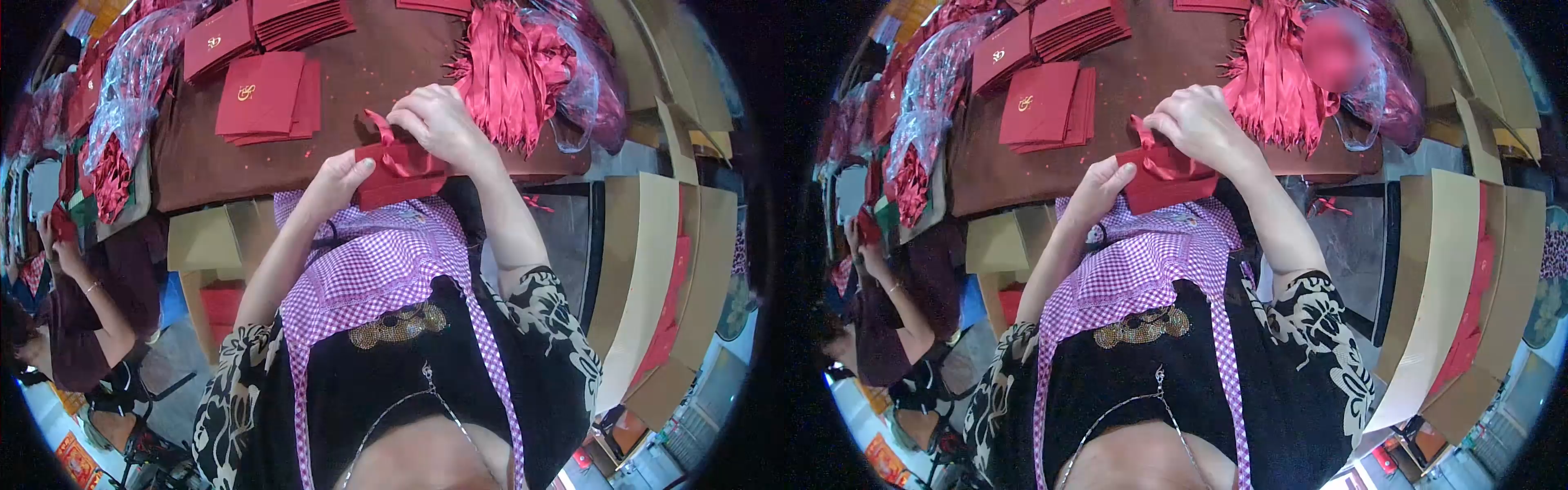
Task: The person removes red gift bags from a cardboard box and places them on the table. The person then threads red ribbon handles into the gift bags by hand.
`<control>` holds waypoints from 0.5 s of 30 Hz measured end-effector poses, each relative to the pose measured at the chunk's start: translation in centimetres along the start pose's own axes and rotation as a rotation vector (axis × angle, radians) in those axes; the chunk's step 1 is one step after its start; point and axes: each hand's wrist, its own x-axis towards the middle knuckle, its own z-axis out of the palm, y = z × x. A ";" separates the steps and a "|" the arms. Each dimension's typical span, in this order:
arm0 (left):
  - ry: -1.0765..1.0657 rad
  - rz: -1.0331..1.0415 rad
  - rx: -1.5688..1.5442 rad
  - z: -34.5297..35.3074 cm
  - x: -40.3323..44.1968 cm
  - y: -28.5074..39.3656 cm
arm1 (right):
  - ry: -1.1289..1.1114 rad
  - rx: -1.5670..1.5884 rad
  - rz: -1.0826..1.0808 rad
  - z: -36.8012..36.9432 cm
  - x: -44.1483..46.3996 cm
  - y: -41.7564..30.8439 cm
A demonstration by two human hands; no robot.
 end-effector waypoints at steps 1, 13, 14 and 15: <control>-0.054 0.020 0.090 0.0 -0.1 0.2 | -0.141 0.026 -0.017 0.0 0.3 0.2; -0.044 -0.022 -0.048 -0.2 -0.1 0.5 | 0.041 0.328 0.094 0.8 1.2 0.9; -0.012 -0.045 -0.090 -0.2 -0.1 0.7 | 0.043 0.334 0.120 0.5 1.0 1.1; -0.017 -0.045 -0.091 -0.2 -0.1 0.6 | 0.045 0.331 0.123 0.3 0.8 1.5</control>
